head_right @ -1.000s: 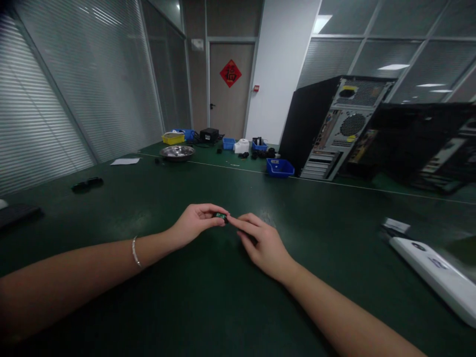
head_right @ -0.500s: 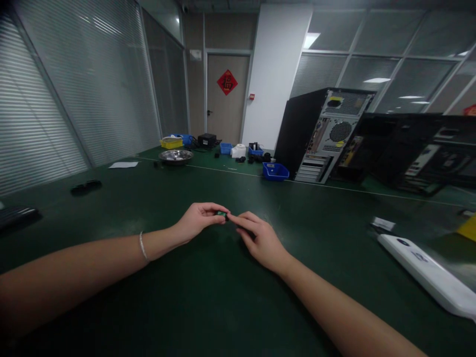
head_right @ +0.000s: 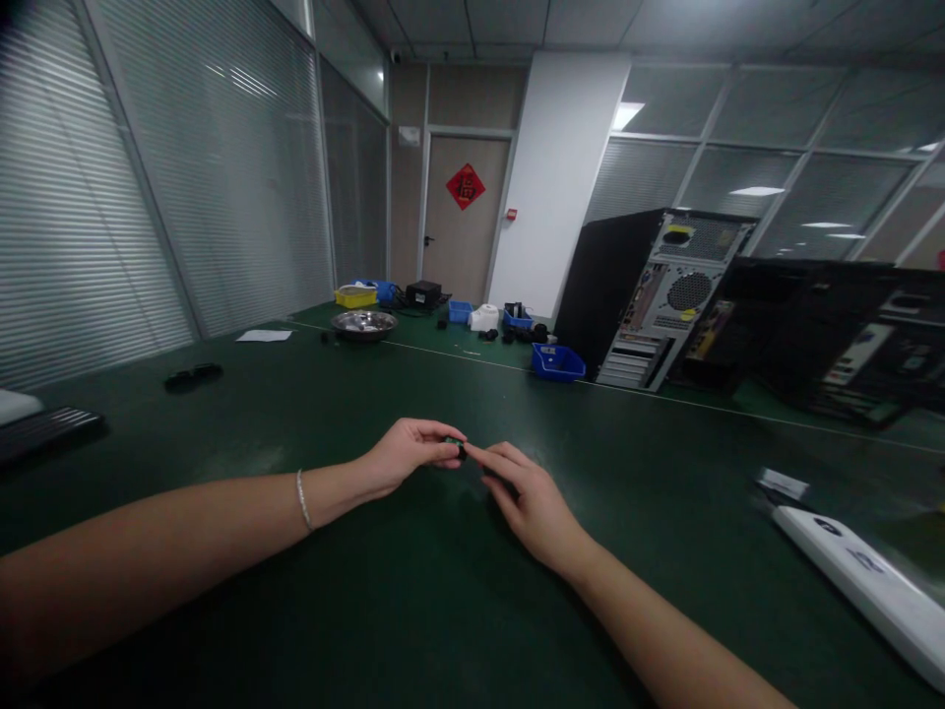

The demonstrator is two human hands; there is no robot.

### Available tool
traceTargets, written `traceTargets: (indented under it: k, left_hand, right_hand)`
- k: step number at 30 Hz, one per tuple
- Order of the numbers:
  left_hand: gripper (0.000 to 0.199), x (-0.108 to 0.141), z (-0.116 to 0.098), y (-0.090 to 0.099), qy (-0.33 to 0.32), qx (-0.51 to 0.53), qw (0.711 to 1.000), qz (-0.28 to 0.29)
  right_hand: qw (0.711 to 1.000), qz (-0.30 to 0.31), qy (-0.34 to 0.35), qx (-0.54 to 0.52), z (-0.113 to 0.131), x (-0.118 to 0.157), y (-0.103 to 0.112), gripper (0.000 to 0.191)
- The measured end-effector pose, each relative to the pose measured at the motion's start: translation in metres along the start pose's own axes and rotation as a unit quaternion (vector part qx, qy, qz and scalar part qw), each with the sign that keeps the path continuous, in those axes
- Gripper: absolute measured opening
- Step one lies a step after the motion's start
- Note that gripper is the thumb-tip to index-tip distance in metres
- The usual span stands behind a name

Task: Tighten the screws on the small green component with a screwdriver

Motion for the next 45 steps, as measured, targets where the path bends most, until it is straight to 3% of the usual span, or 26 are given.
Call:
traceTargets:
  k: [7,16,23,30,39,45]
  left_hand:
    - [0.028,0.0009,-0.0039,-0.0009,-0.032,-0.059,0.998,-0.004]
    - [0.03,-0.0011,-0.002,-0.0004,-0.001,-0.002,1.0,-0.013]
    - [0.027,0.0,-0.0035,-0.0015,-0.031,-0.046,0.998,-0.014]
    - [0.028,-0.0016,-0.0011,-0.0011,0.005,0.008,1.0,-0.008]
    - [0.03,-0.0033,0.0028,-0.001,-0.012,-0.014,1.0,-0.019]
    - [0.029,-0.0006,-0.0027,-0.0021,0.023,-0.011,1.0,0.003]
  right_hand:
    - [1.0,0.006,-0.006,0.027,0.0027,-0.0014,-0.0009,0.044]
    - [1.0,-0.008,-0.007,0.017,-0.0012,-0.001,-0.0035,0.045]
    - [1.0,0.008,-0.016,0.026,0.0012,-0.0013,-0.0027,0.045]
    - [1.0,0.005,-0.016,0.02,0.0009,-0.0007,-0.003,0.045]
    - [1.0,0.012,-0.016,0.024,-0.0018,-0.0012,-0.0045,0.046]
    - [0.999,0.017,-0.019,0.023,-0.003,-0.0008,-0.004,0.046]
Point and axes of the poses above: each hand's wrist, its own x-axis away from the middle knuckle, its own y-axis out of the back of the hand, z = x × y, the point moved 2 cm from there along -x, towards the middle knuckle, and after that the axes turned 2 degrees about y, right-handed, at the moved point
